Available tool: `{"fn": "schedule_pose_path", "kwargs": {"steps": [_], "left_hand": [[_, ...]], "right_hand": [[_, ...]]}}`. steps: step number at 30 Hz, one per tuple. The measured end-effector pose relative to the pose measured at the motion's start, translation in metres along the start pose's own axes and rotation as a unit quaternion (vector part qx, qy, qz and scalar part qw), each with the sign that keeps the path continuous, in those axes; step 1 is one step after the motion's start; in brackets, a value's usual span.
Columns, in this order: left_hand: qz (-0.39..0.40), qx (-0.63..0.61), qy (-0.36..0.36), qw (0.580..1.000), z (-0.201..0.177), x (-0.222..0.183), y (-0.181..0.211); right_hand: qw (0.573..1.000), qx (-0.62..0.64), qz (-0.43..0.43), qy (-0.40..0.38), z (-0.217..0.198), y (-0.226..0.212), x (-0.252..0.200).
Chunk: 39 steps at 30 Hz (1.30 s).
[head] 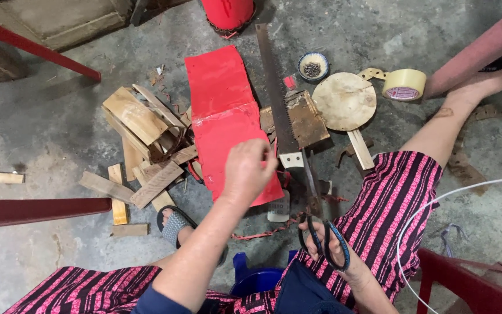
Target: Cutting red paper with scissors and using a hand saw to cut wood pieces for a craft project
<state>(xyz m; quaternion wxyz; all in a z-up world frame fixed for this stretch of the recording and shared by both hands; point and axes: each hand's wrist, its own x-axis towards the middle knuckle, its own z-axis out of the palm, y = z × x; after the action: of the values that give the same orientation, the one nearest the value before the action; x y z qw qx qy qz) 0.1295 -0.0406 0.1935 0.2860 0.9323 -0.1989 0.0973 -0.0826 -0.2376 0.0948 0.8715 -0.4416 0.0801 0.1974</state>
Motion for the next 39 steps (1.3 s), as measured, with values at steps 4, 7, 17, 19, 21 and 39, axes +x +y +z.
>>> {"fn": "schedule_pose_path", "kwargs": {"steps": [4, 7, 17, 19, 21, 39], "left_hand": [[-0.2, -0.152, -0.099, 0.963, -0.016, -0.049, -0.053], [-0.322, -0.325, -0.35, 0.817, 0.022, -0.144, -0.109], [-0.196, -0.046, -0.457, 0.866, 0.137, -0.222, -0.109], [-0.238, -0.114, -0.448, 0.855, 0.148, -0.227, -0.105], [-0.325, -0.135, -0.457, 0.817, 0.144, -0.228, -0.102], [-0.555, -0.56, -0.218, 0.575, 0.129, -0.186, -0.072]], "right_hand": [[1.0, 0.019, -0.003, 0.02, -0.006, 0.003, 0.001], [0.997, -0.032, -0.011, 0.065, -0.011, 0.011, 0.001], [0.966, -0.058, 0.131, 0.216, 0.004, 0.032, -0.005], [0.963, -0.061, 0.141, 0.222, 0.021, 0.022, -0.012], [0.937, -0.131, 0.226, 0.233, 0.056, -0.006, -0.015], [0.922, -0.137, 0.294, 0.213, 0.037, -0.002, -0.045]]}}
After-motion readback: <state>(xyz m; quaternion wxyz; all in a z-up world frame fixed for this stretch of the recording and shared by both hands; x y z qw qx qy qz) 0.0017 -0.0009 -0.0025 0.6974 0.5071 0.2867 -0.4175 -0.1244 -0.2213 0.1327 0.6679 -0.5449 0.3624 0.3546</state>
